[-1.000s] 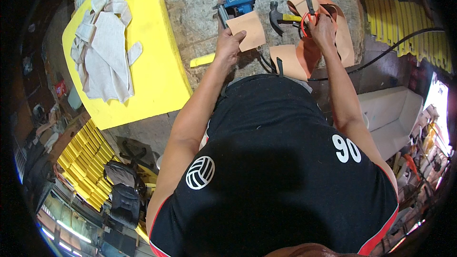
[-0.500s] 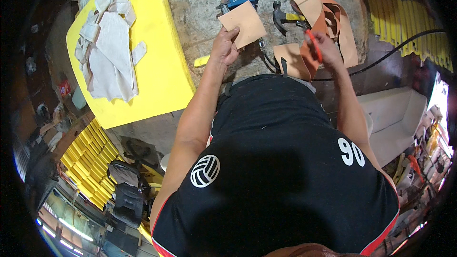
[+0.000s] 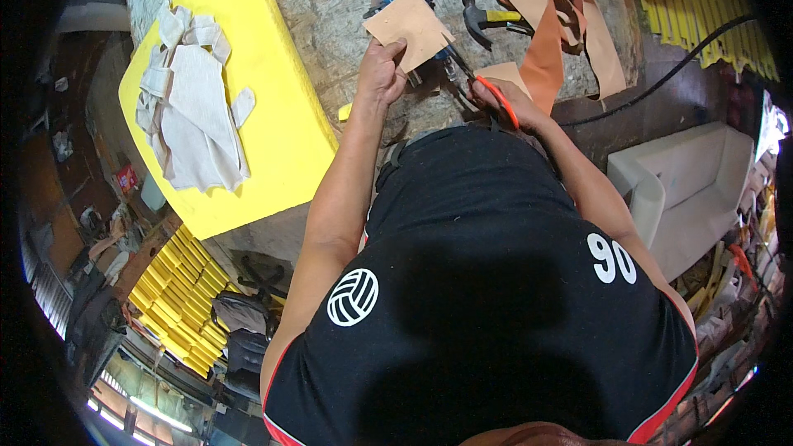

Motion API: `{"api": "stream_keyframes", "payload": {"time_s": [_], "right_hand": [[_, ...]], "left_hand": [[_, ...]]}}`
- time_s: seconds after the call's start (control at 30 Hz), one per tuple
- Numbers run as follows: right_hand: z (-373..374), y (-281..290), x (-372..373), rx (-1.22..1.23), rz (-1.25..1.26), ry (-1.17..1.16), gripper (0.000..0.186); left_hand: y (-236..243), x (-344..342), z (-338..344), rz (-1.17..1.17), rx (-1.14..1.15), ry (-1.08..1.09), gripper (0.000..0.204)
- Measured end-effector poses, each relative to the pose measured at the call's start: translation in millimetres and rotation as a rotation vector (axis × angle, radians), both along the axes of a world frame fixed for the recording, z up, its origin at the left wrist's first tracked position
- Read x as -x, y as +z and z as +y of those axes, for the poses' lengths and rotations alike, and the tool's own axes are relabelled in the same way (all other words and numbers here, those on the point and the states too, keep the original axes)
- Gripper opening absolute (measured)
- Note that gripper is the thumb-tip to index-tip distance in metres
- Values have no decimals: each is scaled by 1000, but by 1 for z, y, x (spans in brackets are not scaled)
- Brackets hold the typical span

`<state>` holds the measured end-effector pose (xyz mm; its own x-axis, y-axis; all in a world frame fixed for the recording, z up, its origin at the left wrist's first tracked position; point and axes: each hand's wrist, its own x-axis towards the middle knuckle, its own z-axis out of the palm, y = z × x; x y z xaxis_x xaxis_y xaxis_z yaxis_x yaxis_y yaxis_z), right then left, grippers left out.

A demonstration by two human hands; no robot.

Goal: The person uses a pneumatic staple gun to attach a strip of orange fabric to a small wooden block on a workbench. They cut the fabric with scissors, position it, and staple it in place. The person also briefly retrieves a bottle of liquid from a nearby cabinet.

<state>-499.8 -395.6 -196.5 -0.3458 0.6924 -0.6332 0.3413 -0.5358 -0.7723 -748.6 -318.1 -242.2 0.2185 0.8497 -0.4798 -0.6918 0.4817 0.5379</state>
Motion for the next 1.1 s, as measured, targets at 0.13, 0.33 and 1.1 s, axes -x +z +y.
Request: {"api": "stream_keyframes", "payload": {"time_s": [0.13, 0.33, 1.1], "right_hand": [[9, 17, 9, -16, -76, 8, 52], [7, 21, 15, -18, -135, -34, 54], [9, -1, 17, -5, -142, -63, 54]], "left_hand": [[3, -4, -1, 32, 22, -5, 43], [3, -7, -5, 59, 19, -9, 42], [7, -20, -17, 121, -4, -8, 46]]}}
